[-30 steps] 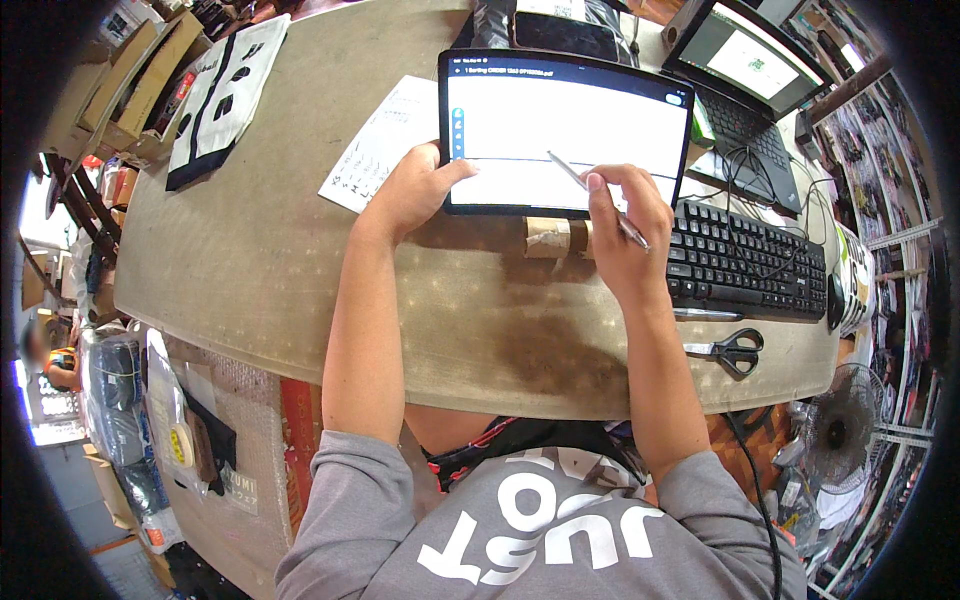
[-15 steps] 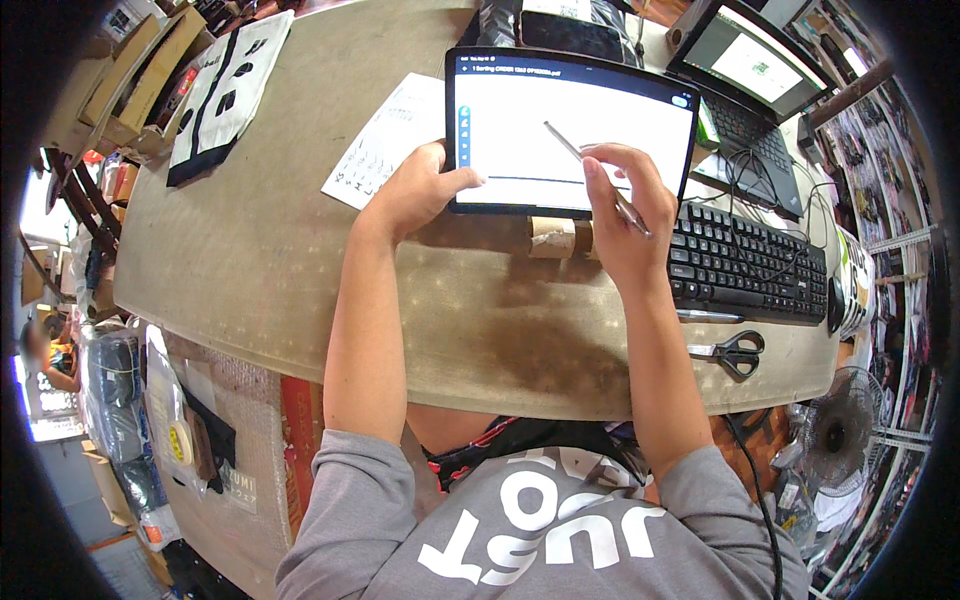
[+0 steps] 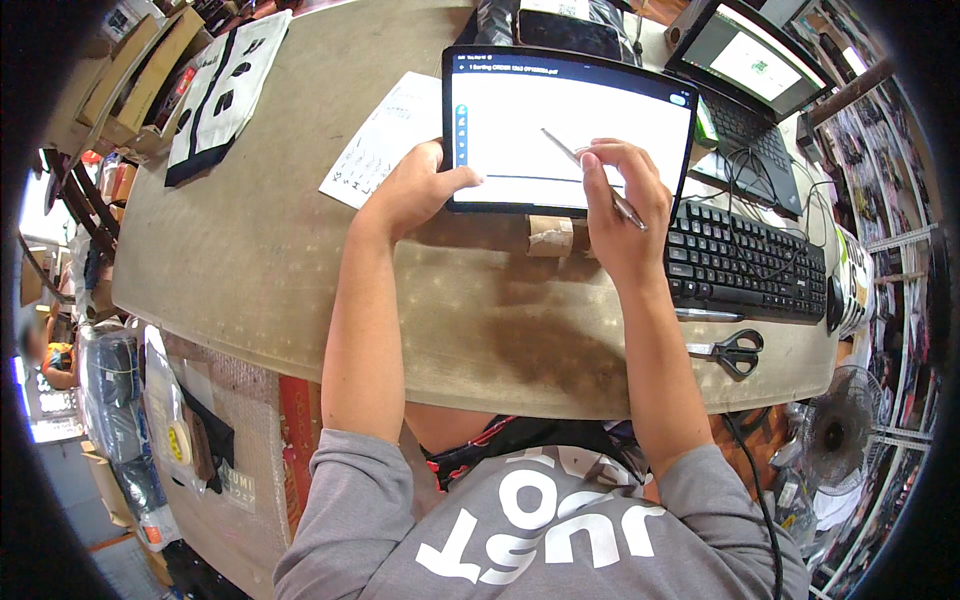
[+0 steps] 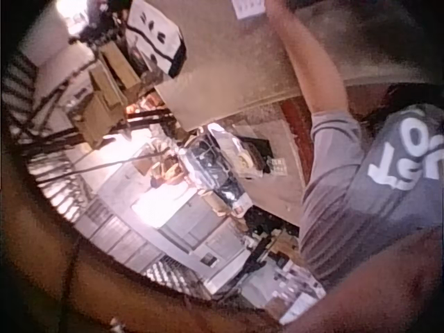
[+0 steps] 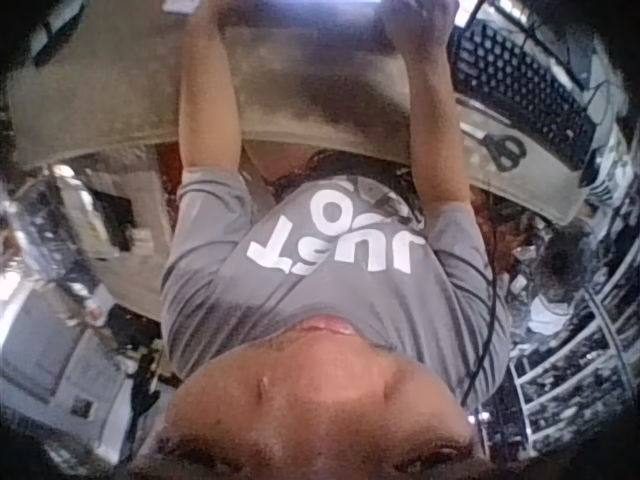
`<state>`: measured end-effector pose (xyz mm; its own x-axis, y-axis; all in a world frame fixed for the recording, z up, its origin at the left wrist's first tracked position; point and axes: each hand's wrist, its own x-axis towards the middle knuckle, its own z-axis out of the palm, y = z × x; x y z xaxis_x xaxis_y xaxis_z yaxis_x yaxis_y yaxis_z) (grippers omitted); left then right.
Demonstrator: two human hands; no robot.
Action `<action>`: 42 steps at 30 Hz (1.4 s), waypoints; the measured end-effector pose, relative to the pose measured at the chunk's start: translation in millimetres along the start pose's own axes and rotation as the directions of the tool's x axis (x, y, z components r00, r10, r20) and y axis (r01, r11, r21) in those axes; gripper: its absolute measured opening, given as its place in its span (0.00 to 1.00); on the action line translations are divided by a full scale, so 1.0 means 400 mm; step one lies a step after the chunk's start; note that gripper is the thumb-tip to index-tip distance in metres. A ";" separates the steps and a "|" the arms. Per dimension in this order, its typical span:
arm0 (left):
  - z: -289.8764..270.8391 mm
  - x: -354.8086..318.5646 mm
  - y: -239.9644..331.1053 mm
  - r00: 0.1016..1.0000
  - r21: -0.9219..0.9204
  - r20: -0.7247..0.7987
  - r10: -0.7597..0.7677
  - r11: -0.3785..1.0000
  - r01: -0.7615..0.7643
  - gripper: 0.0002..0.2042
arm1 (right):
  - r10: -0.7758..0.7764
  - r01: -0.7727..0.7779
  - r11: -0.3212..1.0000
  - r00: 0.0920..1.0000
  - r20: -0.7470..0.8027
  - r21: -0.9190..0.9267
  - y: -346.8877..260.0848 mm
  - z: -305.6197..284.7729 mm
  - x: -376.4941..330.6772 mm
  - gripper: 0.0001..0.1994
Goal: The person uses a stylus on a tablet, then picks up and sorts through a stack of printed plastic bags with various designs. They handle the bags one by one, flipping through them and placing them into piles on the table.
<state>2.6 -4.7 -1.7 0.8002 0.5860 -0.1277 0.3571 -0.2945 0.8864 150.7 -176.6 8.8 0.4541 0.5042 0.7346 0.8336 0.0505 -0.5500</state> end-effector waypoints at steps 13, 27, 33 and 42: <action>-0.004 -0.004 0.013 0.999 0.004 0.024 -0.035 0.999 0.035 0.21 | 0.045 -0.043 0.998 0.998 -0.037 0.053 -0.001 -0.022 -0.014 0.02; 0.019 0.004 0.012 0.992 -0.067 -0.100 -0.074 0.995 0.068 0.22 | 0.008 -0.009 1.000 0.999 0.042 0.012 -0.004 -0.043 -0.032 0.04; 0.009 0.010 0.008 0.994 -0.063 -0.019 -0.106 0.992 0.105 0.26 | 0.126 -0.125 0.992 0.991 0.037 -0.022 0.004 -0.039 -0.035 0.04; 0.007 0.014 -0.005 0.995 -0.118 -0.009 -0.102 0.988 0.100 0.30 | -0.024 0.023 0.999 0.997 0.067 0.026 -0.005 -0.012 -0.034 0.03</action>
<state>7.8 -2.9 -5.7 0.7552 0.6198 -0.2132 0.3758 -0.1429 0.9156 144.3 -187.7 1.8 0.4113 0.5599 0.7193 0.8353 0.0842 -0.5432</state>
